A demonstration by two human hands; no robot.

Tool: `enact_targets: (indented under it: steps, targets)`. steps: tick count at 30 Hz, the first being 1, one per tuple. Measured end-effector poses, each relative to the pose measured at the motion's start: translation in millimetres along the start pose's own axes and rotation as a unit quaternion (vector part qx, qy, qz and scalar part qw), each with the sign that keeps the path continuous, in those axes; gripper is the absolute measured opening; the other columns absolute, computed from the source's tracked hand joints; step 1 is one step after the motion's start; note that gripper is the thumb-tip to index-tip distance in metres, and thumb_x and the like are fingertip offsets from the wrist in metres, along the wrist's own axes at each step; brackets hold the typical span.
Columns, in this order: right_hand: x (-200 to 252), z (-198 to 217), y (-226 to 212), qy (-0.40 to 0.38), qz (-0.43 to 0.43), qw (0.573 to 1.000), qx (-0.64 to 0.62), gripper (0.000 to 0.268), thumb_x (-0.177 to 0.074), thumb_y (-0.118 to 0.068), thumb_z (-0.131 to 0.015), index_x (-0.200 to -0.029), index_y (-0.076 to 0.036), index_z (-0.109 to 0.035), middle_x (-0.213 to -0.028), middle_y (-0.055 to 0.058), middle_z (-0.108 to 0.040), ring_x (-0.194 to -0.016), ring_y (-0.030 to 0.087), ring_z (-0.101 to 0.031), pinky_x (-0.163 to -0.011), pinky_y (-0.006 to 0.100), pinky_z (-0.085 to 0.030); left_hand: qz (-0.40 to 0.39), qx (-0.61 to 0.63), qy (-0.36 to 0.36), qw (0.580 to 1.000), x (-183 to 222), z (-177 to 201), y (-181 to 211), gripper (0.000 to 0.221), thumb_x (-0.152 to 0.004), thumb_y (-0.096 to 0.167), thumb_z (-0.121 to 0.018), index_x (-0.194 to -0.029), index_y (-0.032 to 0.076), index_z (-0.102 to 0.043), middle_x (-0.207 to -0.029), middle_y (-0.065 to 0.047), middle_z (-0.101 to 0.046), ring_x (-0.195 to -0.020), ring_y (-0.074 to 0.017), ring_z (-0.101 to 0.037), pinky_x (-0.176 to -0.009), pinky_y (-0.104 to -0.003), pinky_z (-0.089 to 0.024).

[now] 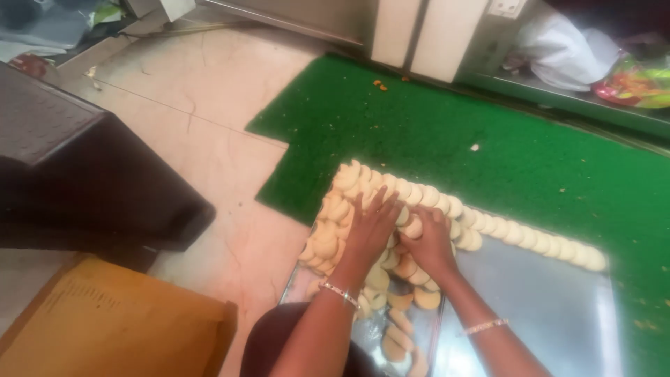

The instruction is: Arranging crescent-shaped dough pieces on a metal baking tray.

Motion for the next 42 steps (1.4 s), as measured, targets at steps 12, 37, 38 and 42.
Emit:
enact_targets:
  steps: [12, 37, 38, 42]
  targets:
    - [2, 28, -16, -0.020, 0.018, 0.999, -0.035, 0.057, -0.073, -0.011, -0.083, -0.126, -0.012, -0.061, -0.127, 0.015, -0.056, -0.119, 0.034, -0.055, -0.098, 0.043, -0.050, -0.023, -0.023, 0.010, 0.999, -11, 23, -5, 0.049, -0.083, 0.019, -0.070, -0.130, 0.015, -0.059, -0.155, -0.001, -0.049, -0.154, -0.0256, -0.030, -0.121, -0.061, -0.019]
    - [76, 64, 147, 0.076, -0.200, 0.970, -0.115, 0.070, -0.067, 0.001, -0.086, -0.130, -0.012, -0.057, -0.118, 0.012, -0.065, -0.106, 0.023, -0.068, -0.087, 0.035, -0.062, -0.117, 0.192, -0.217, 0.950, 11, 4, 144, 0.068, -0.083, 0.038, -0.077, -0.138, 0.008, -0.052, -0.141, -0.007, -0.057, -0.148, -0.0254, -0.034, -0.119, -0.060, -0.020]
    - [80, 64, 153, 0.082, -0.184, 0.974, -0.098, 0.067, -0.067, 0.001, -0.086, -0.127, -0.010, -0.059, -0.118, 0.013, -0.063, -0.105, 0.024, -0.068, -0.086, 0.035, -0.062, -0.135, 0.168, -0.212, 0.953, 15, -2, 149, 0.070, -0.084, 0.040, -0.076, -0.140, 0.006, -0.051, -0.141, -0.008, -0.057, -0.148, -0.0262, -0.034, -0.119, -0.060, -0.019]
    - [86, 65, 161, 0.089, -0.158, 0.979, -0.095, 0.056, -0.070, -0.001, -0.086, -0.121, -0.005, -0.063, -0.117, 0.012, -0.063, -0.102, 0.024, -0.070, -0.085, 0.034, -0.062, -0.156, 0.101, -0.222, 0.957, 22, -31, 160, 0.077, -0.079, 0.045, -0.078, -0.137, 0.002, -0.051, -0.143, -0.011, -0.056, -0.149, -0.0258, -0.030, -0.121, -0.060, -0.014]
Point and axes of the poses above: each hand's wrist, its own x-axis away from the middle knuckle, its own z-axis out of the back of the hand, y = z × x, the point moved 2 cm from there along -x, towards the middle knuckle
